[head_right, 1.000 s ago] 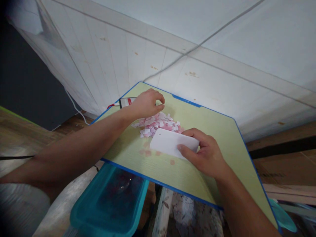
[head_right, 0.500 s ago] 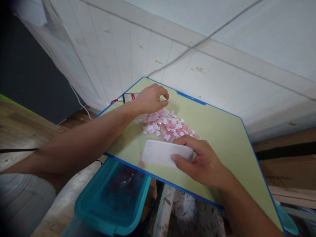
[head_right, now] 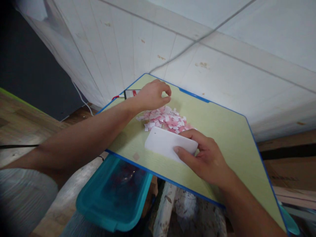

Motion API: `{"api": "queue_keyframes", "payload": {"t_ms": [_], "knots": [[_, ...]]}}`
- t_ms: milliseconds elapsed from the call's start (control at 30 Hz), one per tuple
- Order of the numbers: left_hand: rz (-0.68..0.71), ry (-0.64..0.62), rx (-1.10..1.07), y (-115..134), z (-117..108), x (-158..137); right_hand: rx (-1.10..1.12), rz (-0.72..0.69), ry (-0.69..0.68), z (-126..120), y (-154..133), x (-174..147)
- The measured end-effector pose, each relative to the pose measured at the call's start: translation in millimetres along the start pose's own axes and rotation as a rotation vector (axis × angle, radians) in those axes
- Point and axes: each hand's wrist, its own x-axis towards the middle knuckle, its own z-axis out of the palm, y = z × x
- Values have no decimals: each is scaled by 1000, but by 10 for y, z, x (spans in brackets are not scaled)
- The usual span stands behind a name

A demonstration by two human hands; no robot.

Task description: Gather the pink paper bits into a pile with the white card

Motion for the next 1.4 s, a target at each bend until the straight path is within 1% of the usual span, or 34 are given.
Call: {"api": "queue_keyframes", "payload": {"t_ms": [67,167,233,333,433,467,500,600,633,667,700,767,867,967,1000,1033,1133,1200,1333,1400], "knots": [[3,5,0,-2,3,0,-12,-6,4,36,1,13],[8,10,-3,-5,7,0,40,-14,-124,68,-18,6],[13,16,-3,-9,11,0,85,3,-171,79,-35,-5],[14,23,-1,-12,18,1,93,30,-111,95,-49,-12],[9,18,1,-14,22,3,89,30,-101,73,-45,-2],[8,14,1,-15,22,4,89,33,-72,48,-37,4],[8,11,1,-17,21,4,83,44,-12,13,-23,10],[7,1,1,-21,13,5,6,66,302,-124,54,31],[7,-1,2,-22,10,5,-30,61,380,-167,88,37],[7,-3,4,-22,8,4,-63,51,421,-202,122,40],[6,-4,6,-21,6,3,-90,39,432,-228,155,42],[4,-3,10,-18,5,2,-133,22,394,-248,203,37],[-2,-2,15,-14,7,3,-177,9,269,-226,220,16],[-8,-3,15,-17,12,5,-130,6,139,-210,200,0],[-8,-4,15,-19,14,5,-111,9,135,-219,196,0],[-8,-4,14,-22,17,6,-104,14,158,-237,199,3],[-2,0,14,-30,25,8,-144,58,278,-326,239,22],[2,5,15,-31,28,9,-171,105,263,-382,269,36],[-4,8,11,-22,17,6,-88,188,31,-394,246,45],[-9,3,7,-13,7,3,-17,206,-40,-365,214,45]]}}
